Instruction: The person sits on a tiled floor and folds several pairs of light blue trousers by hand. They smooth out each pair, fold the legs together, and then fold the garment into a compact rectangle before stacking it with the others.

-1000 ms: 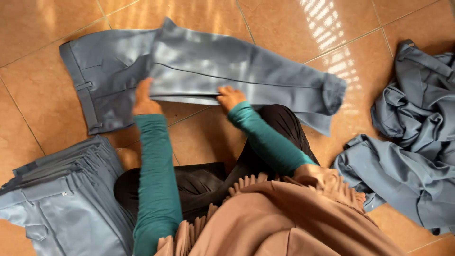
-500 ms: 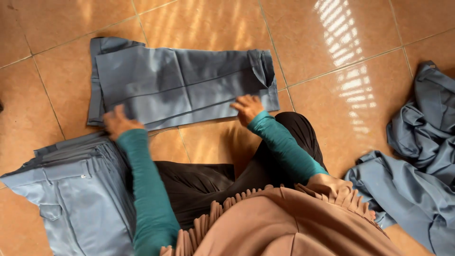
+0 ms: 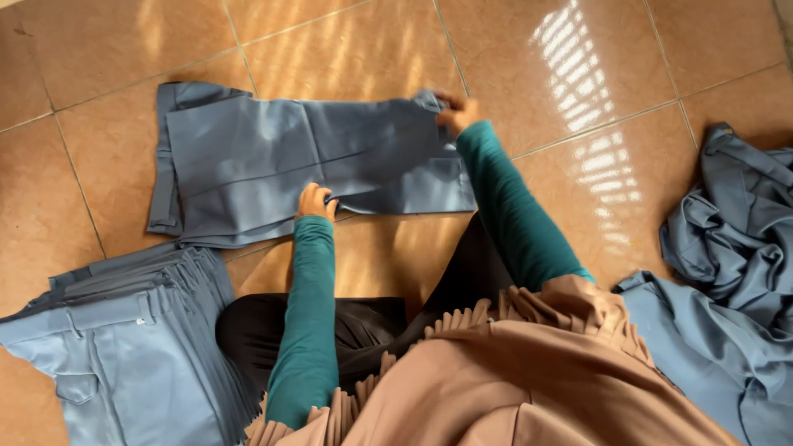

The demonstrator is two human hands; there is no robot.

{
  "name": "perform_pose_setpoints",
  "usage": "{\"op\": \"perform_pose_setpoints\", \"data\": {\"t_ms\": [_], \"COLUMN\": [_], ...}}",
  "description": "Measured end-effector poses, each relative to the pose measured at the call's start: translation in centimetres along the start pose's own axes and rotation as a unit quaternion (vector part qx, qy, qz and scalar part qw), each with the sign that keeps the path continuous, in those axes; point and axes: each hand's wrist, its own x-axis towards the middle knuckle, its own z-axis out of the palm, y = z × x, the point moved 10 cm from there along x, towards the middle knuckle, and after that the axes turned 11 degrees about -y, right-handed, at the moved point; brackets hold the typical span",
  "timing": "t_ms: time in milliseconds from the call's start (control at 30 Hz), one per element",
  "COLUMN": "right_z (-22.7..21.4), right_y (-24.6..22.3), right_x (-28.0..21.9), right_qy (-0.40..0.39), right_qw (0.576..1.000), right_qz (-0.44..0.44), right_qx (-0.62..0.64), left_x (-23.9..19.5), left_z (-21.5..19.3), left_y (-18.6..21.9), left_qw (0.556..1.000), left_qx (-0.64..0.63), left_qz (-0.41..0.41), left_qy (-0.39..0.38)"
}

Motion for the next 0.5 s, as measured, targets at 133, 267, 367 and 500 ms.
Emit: {"op": "perform_pose_setpoints", "data": {"t_ms": [133,267,367,500], "right_z": [-3.9,-5.8,-2.1,-1.9], "right_y": [-13.6,-0.6,22.0,22.3], "right_x": [-7.6,-8.4,-5.7,-6.4], "right_qy": [-0.097,-0.002,0.002,-0.024], "right_qw": [0.968,0.999,0.989,0.963], "right_qz": [-0.135,-0.036,0.124,0.2], "right_qx": [0.189,0.028,-0.076,-0.181], "left_x": [-2.5,-3.3,-6.0,-10.0], "left_z": [-5.6,-3.7,-8.4,-13.9], "left_y": [-0.2,-2.5,-0.7,2.9], "left_qw": [0.993,0.998,0.998,0.961], "left_qx": [-0.113,-0.037,-0.021,0.08], "left_qz": [-0.015,-0.052,-0.042,0.083], "left_qy": [-0.003,-0.028,0.028,0.25]}}
